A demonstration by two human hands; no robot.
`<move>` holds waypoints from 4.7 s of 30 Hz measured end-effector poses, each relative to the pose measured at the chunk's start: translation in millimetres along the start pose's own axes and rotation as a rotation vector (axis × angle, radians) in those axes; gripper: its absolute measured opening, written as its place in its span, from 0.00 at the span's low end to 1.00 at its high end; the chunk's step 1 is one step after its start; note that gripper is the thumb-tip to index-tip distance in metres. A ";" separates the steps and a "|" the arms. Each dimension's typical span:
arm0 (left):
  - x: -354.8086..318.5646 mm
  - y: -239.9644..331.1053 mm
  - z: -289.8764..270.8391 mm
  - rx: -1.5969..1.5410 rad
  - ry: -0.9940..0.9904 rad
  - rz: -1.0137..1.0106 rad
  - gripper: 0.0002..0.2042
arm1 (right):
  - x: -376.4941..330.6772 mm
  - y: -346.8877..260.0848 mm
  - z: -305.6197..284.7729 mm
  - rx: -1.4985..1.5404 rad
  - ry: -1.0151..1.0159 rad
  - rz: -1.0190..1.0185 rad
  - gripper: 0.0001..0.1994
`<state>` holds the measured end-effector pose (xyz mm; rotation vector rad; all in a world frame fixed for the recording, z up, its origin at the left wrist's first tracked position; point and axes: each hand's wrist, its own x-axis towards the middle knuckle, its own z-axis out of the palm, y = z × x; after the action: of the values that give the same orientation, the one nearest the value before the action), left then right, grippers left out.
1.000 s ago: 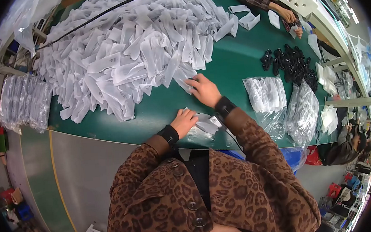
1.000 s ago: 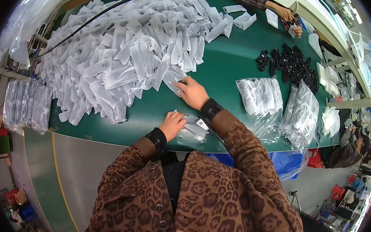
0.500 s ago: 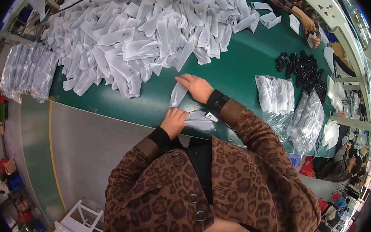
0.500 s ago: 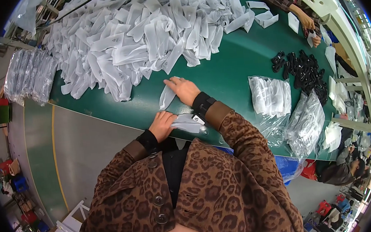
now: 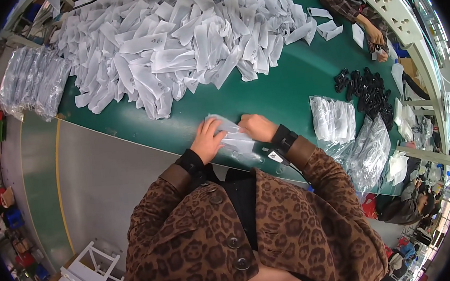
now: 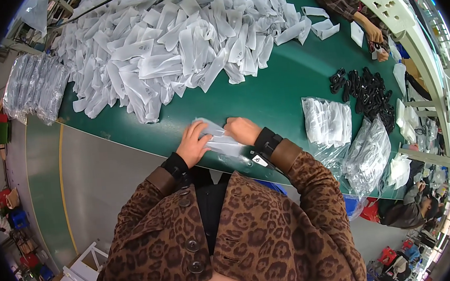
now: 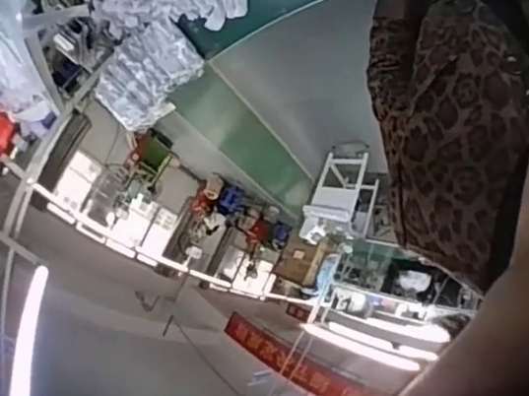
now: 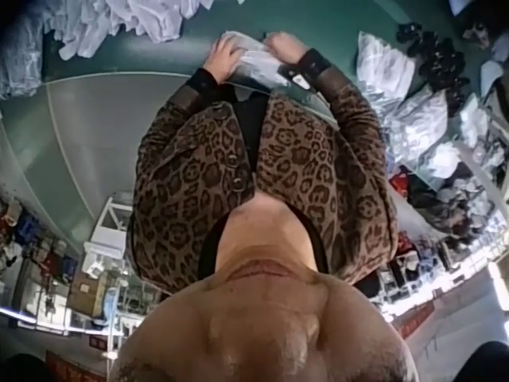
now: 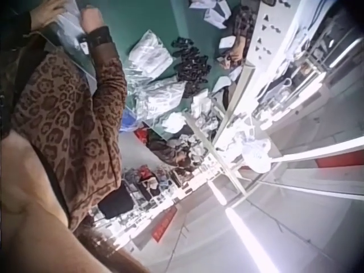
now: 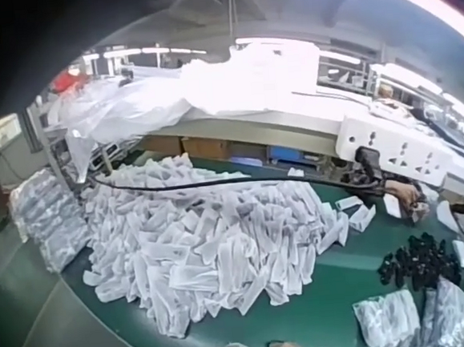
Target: The person packages items by hand, picking up a plastic bag, placing several small white-wrapped objects into it one at a time, and then setting the filled bag aside on the table.
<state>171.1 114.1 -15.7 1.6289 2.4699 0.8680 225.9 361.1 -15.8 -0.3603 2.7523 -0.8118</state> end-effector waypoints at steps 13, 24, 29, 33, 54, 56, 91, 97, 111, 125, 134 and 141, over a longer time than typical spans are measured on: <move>-0.8 -12.9 10.4 -0.384 -0.151 -0.153 0.27 | 102.4 58.6 -42.3 -0.416 0.402 0.182 0.06; 27.5 -22.8 -11.4 -0.150 -0.114 0.028 0.28 | -4.2 12.1 -29.3 -0.130 0.183 -0.151 0.06; 26.4 -18.9 1.1 -0.192 -0.132 0.062 0.25 | 39.6 44.8 -56.7 -0.231 0.634 0.168 0.07; 26.3 -12.3 1.0 -0.201 -0.160 0.036 0.24 | 62.5 45.7 -26.6 -0.264 0.572 0.420 0.10; 21.3 -16.6 0.5 -0.216 -0.169 0.106 0.29 | 6.4 -5.1 -34.0 0.105 0.213 -0.032 0.16; 22.2 -15.5 1.4 -0.252 -0.138 0.093 0.32 | 32.0 -4.0 -55.1 0.048 0.481 -0.016 0.16; 55.2 -18.5 30.9 -0.385 -0.172 0.344 0.47 | -59.1 -55.6 45.6 -0.076 0.488 0.243 0.49; 70.4 15.7 31.0 -0.360 -0.293 0.365 0.48 | -86.2 -60.0 46.7 -0.151 0.586 0.341 0.49; 88.5 8.0 66.8 -0.285 -0.379 0.584 0.47 | -111.4 -41.9 64.9 -0.152 0.654 0.351 0.43; 97.6 78.2 101.6 -0.440 -0.443 0.551 0.43 | -184.7 -45.5 75.2 -0.060 0.738 0.441 0.37; 137.7 250.0 115.2 -0.387 -0.086 0.542 0.25 | -366.9 -116.4 86.4 0.075 1.179 1.084 0.36; 166.5 260.4 138.6 -0.526 -0.173 0.565 0.03 | -353.8 -52.9 54.1 0.156 1.253 1.003 0.34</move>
<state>361.4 389.8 35.0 2.0779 1.4895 1.2291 583.0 398.3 28.4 1.9967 3.0126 -1.0788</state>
